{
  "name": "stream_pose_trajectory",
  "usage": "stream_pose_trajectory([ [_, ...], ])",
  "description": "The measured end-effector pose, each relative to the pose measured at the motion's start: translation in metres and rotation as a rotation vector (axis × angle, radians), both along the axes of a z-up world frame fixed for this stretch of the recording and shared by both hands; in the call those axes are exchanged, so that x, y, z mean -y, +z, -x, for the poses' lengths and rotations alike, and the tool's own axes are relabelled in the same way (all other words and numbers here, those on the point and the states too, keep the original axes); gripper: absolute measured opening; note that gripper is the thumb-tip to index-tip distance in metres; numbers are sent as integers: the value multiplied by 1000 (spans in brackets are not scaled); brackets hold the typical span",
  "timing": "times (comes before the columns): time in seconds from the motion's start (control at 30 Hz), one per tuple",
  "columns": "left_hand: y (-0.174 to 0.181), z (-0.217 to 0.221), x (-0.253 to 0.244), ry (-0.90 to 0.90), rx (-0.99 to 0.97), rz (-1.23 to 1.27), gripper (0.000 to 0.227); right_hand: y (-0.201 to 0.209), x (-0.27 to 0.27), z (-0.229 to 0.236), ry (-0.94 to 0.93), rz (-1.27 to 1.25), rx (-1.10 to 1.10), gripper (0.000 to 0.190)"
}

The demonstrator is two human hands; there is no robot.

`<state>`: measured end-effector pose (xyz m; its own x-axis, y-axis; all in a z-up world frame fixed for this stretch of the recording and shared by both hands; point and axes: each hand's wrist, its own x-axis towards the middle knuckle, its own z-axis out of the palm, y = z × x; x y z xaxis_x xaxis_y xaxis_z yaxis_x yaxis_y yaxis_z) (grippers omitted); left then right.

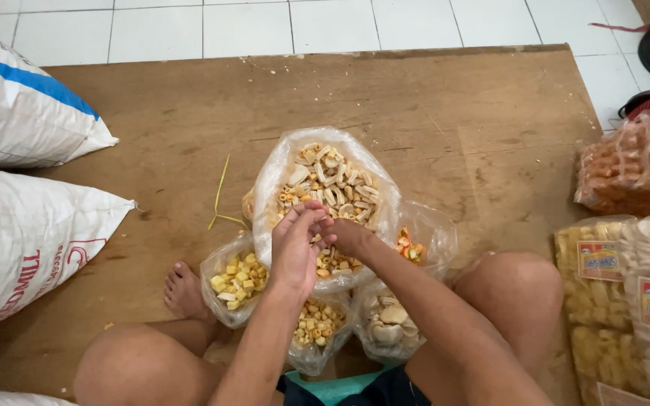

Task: Sorting various types of crackers from a large central bag into smaller individual bags by hand.

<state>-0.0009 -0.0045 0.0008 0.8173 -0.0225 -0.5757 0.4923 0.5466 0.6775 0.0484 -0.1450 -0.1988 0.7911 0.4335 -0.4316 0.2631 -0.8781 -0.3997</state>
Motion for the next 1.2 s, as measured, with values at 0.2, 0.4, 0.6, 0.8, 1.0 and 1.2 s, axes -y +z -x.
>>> stream_pose_trajectory([
  [0.2, 0, 0, -1, -7, -10, 0, 16, -11, 6, 6, 30, 12, 22, 24],
  [0.4, 3, 1, -2, -7, -18, -5, 17, -20, 6, 0, 65, 24, 45, 22],
  [0.6, 2, 1, -3, -16, -17, -5, 16, -28, 11, -3, 86, 38, 68, 20],
  [0.8, -5, 4, -6, -18, -34, -26, 17, -56, 21, 1, 95, -19, 99, 23],
  [1.0, -7, 16, -9, 7, -78, -208, 18, 64, 9, 17, 52, -303, 180, 30],
  [1.2, -8, 36, 0, -31, -131, -273, 32, 168, 25, 58, -36, -332, 233, 31],
])
